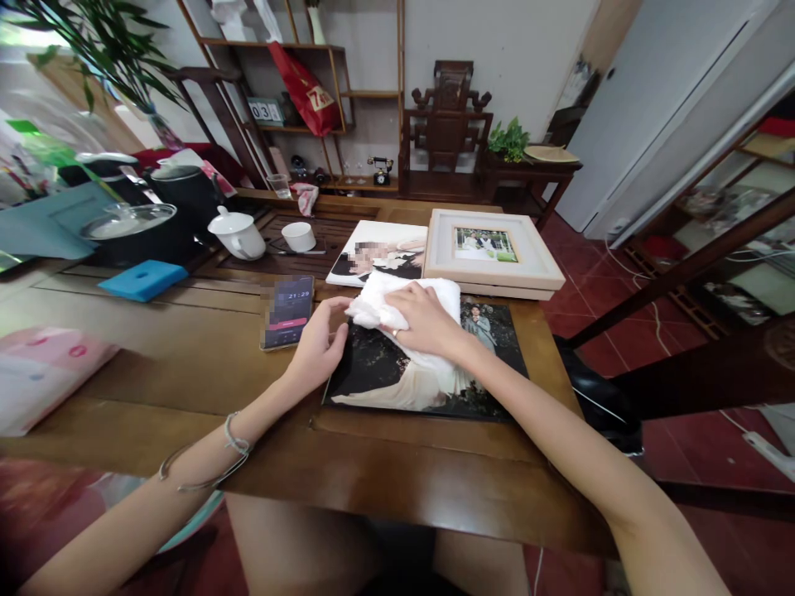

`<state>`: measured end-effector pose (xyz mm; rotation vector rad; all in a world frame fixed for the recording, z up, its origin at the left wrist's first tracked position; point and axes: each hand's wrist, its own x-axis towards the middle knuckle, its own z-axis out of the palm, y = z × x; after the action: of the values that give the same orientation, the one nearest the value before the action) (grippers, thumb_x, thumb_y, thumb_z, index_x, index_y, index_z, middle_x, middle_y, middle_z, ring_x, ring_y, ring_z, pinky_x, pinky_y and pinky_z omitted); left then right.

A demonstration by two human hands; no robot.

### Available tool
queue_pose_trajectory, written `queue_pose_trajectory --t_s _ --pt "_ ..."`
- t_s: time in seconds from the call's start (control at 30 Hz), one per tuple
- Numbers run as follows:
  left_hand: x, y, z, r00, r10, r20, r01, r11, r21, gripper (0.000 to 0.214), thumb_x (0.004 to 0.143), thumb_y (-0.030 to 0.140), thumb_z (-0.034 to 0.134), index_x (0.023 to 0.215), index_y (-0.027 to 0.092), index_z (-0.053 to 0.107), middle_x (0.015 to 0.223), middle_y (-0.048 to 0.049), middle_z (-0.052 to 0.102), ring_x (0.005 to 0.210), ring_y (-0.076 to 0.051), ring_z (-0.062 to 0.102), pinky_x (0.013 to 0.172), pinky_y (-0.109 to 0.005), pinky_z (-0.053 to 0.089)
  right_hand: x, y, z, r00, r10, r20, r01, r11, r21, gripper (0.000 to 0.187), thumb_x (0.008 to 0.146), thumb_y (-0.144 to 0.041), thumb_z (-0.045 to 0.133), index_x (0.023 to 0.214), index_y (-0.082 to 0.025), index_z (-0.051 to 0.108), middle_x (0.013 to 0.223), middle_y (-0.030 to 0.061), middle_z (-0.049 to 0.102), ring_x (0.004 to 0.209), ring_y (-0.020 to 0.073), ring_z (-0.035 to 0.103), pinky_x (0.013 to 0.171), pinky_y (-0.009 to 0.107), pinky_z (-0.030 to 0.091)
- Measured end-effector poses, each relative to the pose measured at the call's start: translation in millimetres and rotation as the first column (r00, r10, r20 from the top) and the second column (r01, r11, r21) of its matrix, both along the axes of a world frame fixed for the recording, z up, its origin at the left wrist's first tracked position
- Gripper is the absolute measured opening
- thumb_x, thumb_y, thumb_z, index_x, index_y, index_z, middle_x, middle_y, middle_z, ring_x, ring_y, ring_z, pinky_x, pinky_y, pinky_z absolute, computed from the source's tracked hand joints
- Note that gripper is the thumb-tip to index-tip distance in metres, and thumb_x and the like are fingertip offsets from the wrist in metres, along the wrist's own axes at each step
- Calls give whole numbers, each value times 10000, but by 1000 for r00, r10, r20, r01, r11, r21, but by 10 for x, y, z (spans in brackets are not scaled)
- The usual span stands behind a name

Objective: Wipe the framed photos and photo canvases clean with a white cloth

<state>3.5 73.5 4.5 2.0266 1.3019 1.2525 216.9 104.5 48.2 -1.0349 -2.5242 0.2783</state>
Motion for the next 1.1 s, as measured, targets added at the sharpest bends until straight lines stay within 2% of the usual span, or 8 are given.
queue_pose_trajectory --t_s 0.17,0.33,0.43,0.6,0.73,0.87,1.0,1.1 --pt "-9 23 -17 988 -20 150 26 999 -40 444 813 72 465 1241 188 436 1275 -134 540 1250 -238 530 1037 -434 479 -34 -482 73 985 171 35 -169 984 -49 401 709 -114 626 1104 -181 625 1326 117 591 1194 322 451 995 531 361" --pt "6 32 8 977 39 210 4 979 -204 448 808 130 555 1234 197 434 1356 -167 478 1308 -309 481 758 -352 620 363 -936 130 969 248 12 -242 952 -188 504 693 -71 618 1172 -226 590 1393 74 550 1246 289 451 1022 489 383" --pt "-11 49 9 951 103 292 -12 955 -297 494 752 161 673 1192 200 452 1322 -151 522 1232 -303 560 788 -393 623 731 -1087 70 993 113 -14 -114 975 -189 415 809 -164 617 1211 -254 564 1366 71 575 1260 273 476 1020 468 416" --pt "-71 54 57 878 231 419 -24 896 -444 598 646 114 797 1159 152 492 1286 -175 582 1011 -232 692 934 -436 558 1065 -1381 -140 986 -161 -32 161 987 -11 495 860 -172 560 1341 -238 460 1410 122 526 1311 295 464 1050 527 413" --pt "-92 10 199 811 337 477 41 782 -622 675 579 104 855 1176 127 543 1142 -170 693 902 -238 724 878 -421 571 932 -1508 -196 987 -160 -16 161 983 87 618 852 -228 614 1420 -227 367 1447 152 484 1361 318 414 1078 568 387" --pt "-126 -112 311 819 244 520 212 713 -669 458 593 263 876 981 120 678 944 -114 763 820 -232 733 780 -341 578 698 -1474 -137 996 -85 -37 90 984 154 686 820 -340 685 1409 -198 361 1420 182 508 1352 327 430 1057 578 406" --pt "-215 -343 318 843 240 481 185 710 -679 410 637 379 846 922 138 677 848 -78 760 724 -206 721 624 -280 555 411 -1556 -111 1000 14 17 -17 975 223 546 817 -349 663 1286 -147 470 1424 202 505 1369 358 398 1051 606 395" --pt "-262 -529 333 831 253 495 166 737 -655 403 644 379 843 908 156 635 771 -39 740 653 -187 701 533 -248 526 143 -1728 -141 999 23 32 -32 936 350 337 850 -187 549 1183 -139 544 1425 195 508 1377 368 383 1053 606 391"
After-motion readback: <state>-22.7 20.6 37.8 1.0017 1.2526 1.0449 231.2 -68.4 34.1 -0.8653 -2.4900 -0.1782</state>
